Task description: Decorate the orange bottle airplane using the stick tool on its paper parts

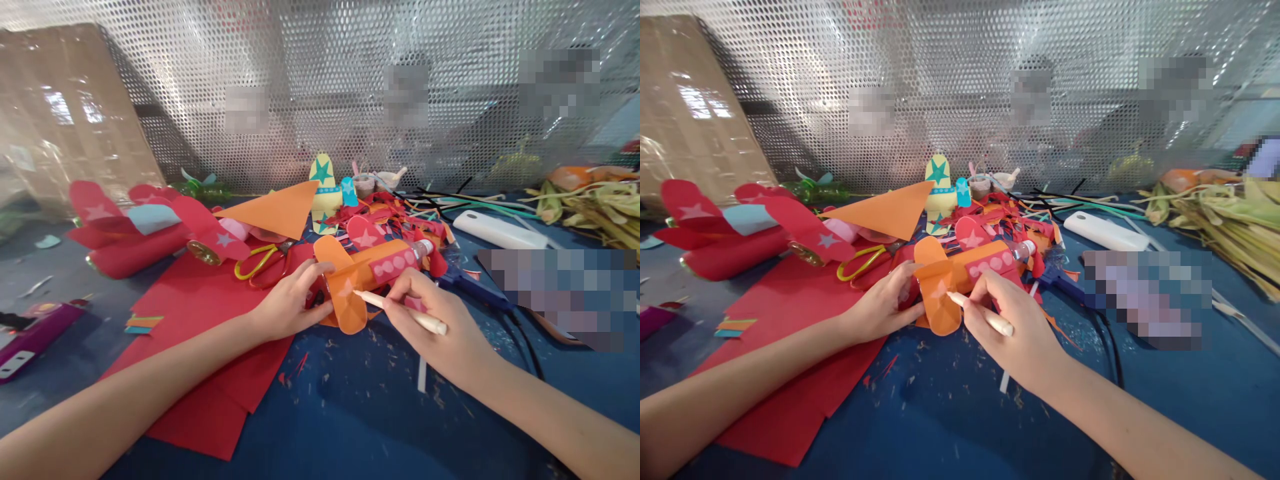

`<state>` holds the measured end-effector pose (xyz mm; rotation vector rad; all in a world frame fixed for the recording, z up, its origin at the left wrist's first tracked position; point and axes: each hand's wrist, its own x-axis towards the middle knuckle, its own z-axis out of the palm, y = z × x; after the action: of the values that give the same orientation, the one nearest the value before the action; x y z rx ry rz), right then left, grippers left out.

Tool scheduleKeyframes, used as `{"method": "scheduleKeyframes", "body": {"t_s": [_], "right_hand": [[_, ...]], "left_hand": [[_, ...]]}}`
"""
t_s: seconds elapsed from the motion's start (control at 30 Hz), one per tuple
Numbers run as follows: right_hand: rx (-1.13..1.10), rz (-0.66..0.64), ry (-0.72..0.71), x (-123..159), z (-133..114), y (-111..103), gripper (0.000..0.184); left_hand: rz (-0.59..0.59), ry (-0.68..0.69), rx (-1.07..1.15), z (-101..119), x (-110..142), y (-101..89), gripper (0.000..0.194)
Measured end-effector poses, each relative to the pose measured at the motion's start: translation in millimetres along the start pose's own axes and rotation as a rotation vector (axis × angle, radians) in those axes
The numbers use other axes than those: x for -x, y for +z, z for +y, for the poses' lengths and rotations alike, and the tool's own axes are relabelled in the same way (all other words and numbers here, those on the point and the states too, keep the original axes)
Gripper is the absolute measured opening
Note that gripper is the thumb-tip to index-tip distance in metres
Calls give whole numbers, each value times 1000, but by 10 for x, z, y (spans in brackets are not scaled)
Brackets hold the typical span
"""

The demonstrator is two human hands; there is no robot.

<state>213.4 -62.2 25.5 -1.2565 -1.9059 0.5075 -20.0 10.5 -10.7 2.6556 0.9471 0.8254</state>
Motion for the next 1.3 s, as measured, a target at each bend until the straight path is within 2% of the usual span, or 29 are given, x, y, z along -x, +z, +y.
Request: {"method": "scheduleKeyframes", "body": {"t_s": [1.3], "right_hand": [[-11, -25, -2, -4, 13, 7, 17]], "left_hand": [[4, -5, -8, -4, 4, 1, 44]]}}
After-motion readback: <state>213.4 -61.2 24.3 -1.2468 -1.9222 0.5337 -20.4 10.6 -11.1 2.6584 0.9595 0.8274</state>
